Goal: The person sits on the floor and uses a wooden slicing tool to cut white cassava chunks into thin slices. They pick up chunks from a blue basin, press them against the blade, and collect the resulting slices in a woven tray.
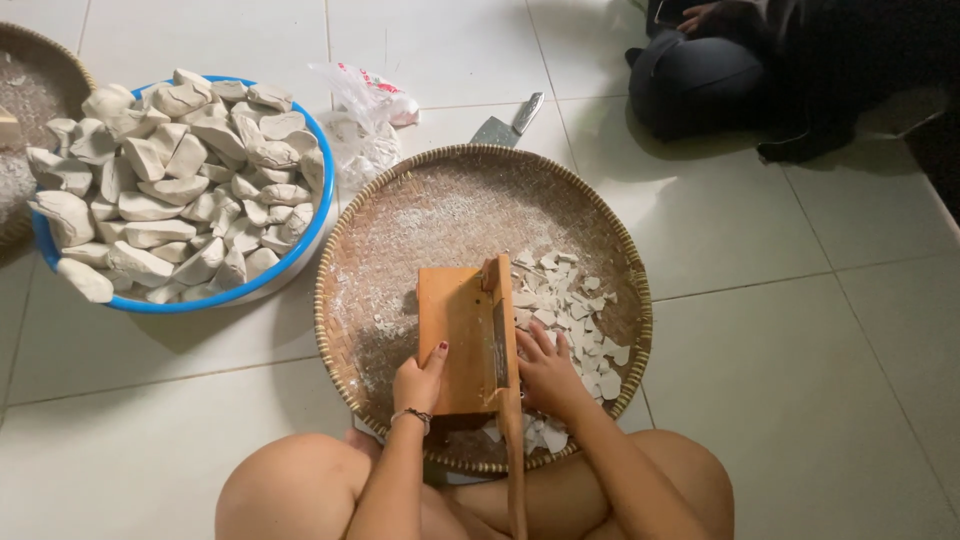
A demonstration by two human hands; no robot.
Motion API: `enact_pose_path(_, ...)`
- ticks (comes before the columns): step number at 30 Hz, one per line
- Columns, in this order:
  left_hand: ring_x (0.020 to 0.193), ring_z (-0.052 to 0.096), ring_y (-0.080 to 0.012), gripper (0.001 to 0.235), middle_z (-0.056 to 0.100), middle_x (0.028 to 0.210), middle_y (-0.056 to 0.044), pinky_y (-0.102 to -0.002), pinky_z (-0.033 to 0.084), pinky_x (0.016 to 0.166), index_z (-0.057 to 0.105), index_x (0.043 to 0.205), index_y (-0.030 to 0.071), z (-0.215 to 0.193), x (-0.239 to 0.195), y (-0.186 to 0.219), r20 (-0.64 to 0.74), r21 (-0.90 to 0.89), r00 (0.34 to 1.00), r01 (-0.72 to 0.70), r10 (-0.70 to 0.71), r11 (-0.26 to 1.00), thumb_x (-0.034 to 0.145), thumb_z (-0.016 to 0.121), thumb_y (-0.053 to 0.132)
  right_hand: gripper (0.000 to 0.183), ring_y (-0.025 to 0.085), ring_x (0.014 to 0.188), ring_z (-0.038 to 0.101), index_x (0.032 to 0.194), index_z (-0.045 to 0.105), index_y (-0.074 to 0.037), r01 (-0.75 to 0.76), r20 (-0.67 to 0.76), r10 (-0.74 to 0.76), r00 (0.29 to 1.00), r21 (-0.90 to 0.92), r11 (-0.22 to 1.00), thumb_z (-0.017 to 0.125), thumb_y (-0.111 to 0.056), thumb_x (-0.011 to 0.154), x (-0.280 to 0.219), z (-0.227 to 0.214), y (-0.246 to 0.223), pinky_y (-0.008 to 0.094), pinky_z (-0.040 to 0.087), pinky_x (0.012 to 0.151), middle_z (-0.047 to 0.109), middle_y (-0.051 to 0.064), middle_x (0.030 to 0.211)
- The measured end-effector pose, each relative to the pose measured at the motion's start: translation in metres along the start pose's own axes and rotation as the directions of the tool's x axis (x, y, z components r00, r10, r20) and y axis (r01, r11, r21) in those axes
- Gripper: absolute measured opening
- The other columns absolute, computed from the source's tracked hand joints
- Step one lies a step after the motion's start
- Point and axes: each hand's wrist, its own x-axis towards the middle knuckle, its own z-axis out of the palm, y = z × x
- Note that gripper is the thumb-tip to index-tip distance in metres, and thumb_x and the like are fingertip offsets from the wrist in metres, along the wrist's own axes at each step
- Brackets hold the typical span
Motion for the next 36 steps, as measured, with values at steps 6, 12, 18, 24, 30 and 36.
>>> enact_pose_path(6, 0.129, 0.06, -0.0406, 0.093, 0.071, 0.126, -0.023, -0.048, 0.05, 0.105, 0.07, 0.128, 0.001, -0.005, -0.005, 0.002, 0.036, -0.053, 0.999, 0.025, -0.023, 0.998, 0.083, 0.063, 0.082, 0.064, 0.04, 0.153, 0.019, 0.131, 0.061, -0.034, -0.003, 0.054, 0.005, 0.999, -0.033, 0.999, 0.078, -0.045, 0.07, -0.005, -0.006, 0.001, 0.075, 0.026, 0.111, 0.028, 0.0, 0.16)
enact_pose_path(12, 0.129, 0.061, -0.0386, 0.097, 0.071, 0.128, -0.022, -0.048, 0.05, 0.106, 0.068, 0.133, 0.003, -0.007, -0.004, 0.003, 0.053, -0.016, 0.998, 0.022, -0.021, 1.0, 0.082, 0.061, 0.085, 0.067, 0.039, 0.154, 0.017, 0.135, 0.055, -0.043, -0.05, 0.165, 0.067, 0.984, -0.105, 0.993, 0.079, -0.056, 0.074, -0.014, -0.029, 0.005, 0.072, 0.024, 0.115, 0.026, 0.0, 0.163)
enact_pose_path(18, 0.124, 0.063, -0.0411, 0.09, 0.074, 0.118, -0.023, -0.049, 0.052, 0.101, 0.072, 0.123, 0.001, -0.015, -0.012, 0.011, 0.066, -0.037, 0.998, 0.003, -0.001, 0.999, 0.083, 0.064, 0.08, 0.067, 0.037, 0.155, 0.018, 0.138, 0.057, -0.033, 0.04, 0.14, -0.034, 0.99, -0.039, 0.998, 0.078, -0.047, 0.075, 0.0, 0.001, -0.004, 0.073, 0.02, 0.114, 0.033, 0.003, 0.159)
enact_pose_path(24, 0.121, 0.065, -0.0413, 0.088, 0.075, 0.112, -0.023, -0.049, 0.053, 0.099, 0.074, 0.119, 0.001, -0.01, -0.003, 0.005, 0.061, -0.02, 0.998, -0.014, 0.015, 1.0, 0.083, 0.064, 0.08, 0.073, 0.04, 0.154, 0.014, 0.144, 0.054, -0.031, 0.09, 0.143, -0.088, 0.986, -0.007, 0.996, 0.076, -0.045, 0.075, 0.006, -0.001, -0.001, 0.079, 0.013, 0.113, 0.033, 0.006, 0.158)
enact_pose_path(30, 0.125, 0.062, -0.0415, 0.088, 0.073, 0.118, -0.024, -0.049, 0.05, 0.104, 0.073, 0.12, 0.001, -0.009, 0.003, 0.004, 0.066, 0.017, 0.998, 0.01, -0.011, 1.0, 0.081, 0.066, 0.08, 0.069, 0.039, 0.155, 0.015, 0.139, 0.062, -0.026, 0.128, 0.011, -0.128, 0.992, -0.038, 0.991, 0.076, -0.045, 0.074, 0.003, 0.01, -0.003, 0.079, 0.002, 0.113, 0.038, 0.007, 0.155)
enact_pose_path(36, 0.123, 0.062, -0.0445, 0.086, 0.073, 0.115, -0.027, -0.052, 0.051, 0.102, 0.073, 0.114, -0.002, -0.016, -0.008, 0.015, 0.062, 0.008, 0.998, -0.006, 0.006, 1.0, 0.081, 0.067, 0.077, 0.07, 0.041, 0.142, 0.037, 0.123, 0.07, -0.024, 0.204, -0.244, -0.25, 0.937, -0.198, 0.959, 0.085, -0.041, 0.057, 0.0, 0.027, 0.004, 0.085, 0.01, 0.108, 0.051, 0.01, 0.139)
